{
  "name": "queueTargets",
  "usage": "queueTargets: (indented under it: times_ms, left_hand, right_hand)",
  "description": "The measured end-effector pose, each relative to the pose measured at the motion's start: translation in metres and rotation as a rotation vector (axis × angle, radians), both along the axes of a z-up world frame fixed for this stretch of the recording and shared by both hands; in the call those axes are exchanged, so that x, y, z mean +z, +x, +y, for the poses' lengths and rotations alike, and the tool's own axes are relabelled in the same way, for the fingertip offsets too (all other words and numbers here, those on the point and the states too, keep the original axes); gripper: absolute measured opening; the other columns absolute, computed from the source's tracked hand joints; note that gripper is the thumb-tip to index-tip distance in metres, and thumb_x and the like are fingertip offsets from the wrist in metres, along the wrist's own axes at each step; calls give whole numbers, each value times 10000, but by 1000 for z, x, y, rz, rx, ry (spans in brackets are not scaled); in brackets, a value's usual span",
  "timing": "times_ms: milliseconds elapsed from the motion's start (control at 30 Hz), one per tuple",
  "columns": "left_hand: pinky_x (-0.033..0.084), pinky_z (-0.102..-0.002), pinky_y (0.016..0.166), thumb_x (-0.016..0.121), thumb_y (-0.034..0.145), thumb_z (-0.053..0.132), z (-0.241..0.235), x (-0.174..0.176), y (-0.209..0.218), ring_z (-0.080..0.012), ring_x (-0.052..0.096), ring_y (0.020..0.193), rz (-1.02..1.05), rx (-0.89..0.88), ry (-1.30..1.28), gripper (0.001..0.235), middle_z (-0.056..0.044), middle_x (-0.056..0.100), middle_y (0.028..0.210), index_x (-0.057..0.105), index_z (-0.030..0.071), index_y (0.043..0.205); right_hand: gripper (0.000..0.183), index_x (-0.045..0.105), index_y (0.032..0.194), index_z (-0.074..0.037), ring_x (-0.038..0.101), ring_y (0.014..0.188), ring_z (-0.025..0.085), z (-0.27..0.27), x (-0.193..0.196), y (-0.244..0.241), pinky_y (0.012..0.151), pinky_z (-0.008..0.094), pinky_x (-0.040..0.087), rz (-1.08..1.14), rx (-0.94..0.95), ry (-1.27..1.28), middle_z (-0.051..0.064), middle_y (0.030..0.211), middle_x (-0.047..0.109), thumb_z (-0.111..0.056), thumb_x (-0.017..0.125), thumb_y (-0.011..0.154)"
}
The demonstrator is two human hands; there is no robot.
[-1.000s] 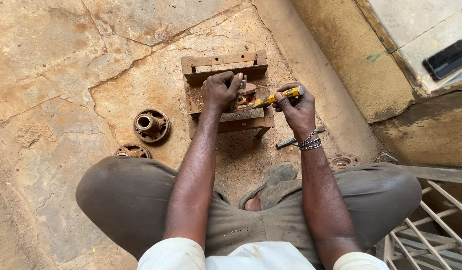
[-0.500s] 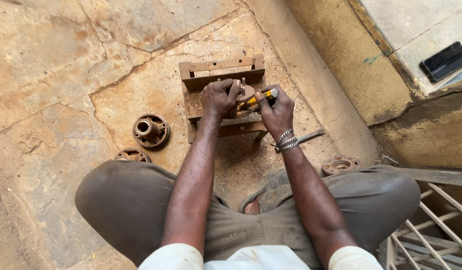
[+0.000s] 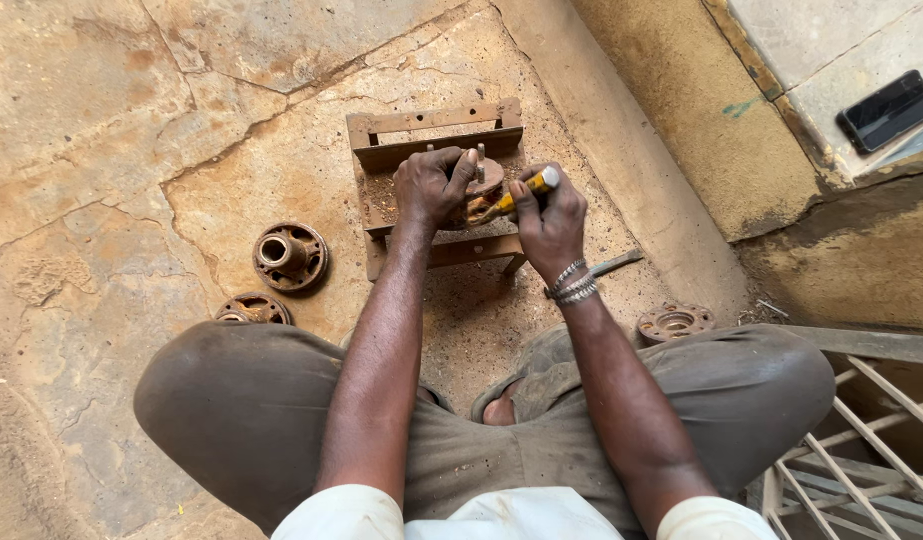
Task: The person sits on the ground and uses a hammer and chisel to chip away rust and debris from a metal part clamped in a wooden vise. They repeatedly strike the chisel and adjust the part's position to access different areas.
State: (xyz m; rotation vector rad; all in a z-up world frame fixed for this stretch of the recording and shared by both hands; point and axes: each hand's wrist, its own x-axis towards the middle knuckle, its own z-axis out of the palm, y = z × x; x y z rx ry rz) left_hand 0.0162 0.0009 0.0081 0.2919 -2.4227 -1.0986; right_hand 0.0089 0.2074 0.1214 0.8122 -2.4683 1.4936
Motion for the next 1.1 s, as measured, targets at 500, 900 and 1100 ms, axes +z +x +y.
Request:
queueTargets:
  times_ms: [500, 900, 1100]
  left_hand:
    - [391, -274, 383, 511, 991, 652, -5, -7, -2, -79, 525, 436, -1, 49, -102, 559, 33, 678, 599, 811, 184, 930]
    - [521, -302, 487, 504, 960, 725, -2, -15, -12, -114, 681, 599, -11, 31, 12, 632, -33, 787, 839, 807, 173, 1021]
    - [513, -283, 454, 512, 982, 693, -1, -19, -7, -73, 648, 574, 6, 48, -29, 596, -20, 767, 805, 804, 175, 1017]
  right_hand:
    - [165, 609, 1079, -76, 731, 734, 121, -6, -16, 8, 629, 250, 624, 17, 26, -191, 41, 855, 723, -241, 621, 1083]
    - [144, 660, 1032, -75, 758, 761, 161, -3, -9, 7, 596, 295, 624, -77, -30, 47, 70, 876, 750, -218, 658, 1038]
    - [146, 668, 1046, -78, 757, 794, 154, 2, -8, 9, 620, 260, 638, 66, -8, 55, 67, 913, 744, -218, 625, 1058]
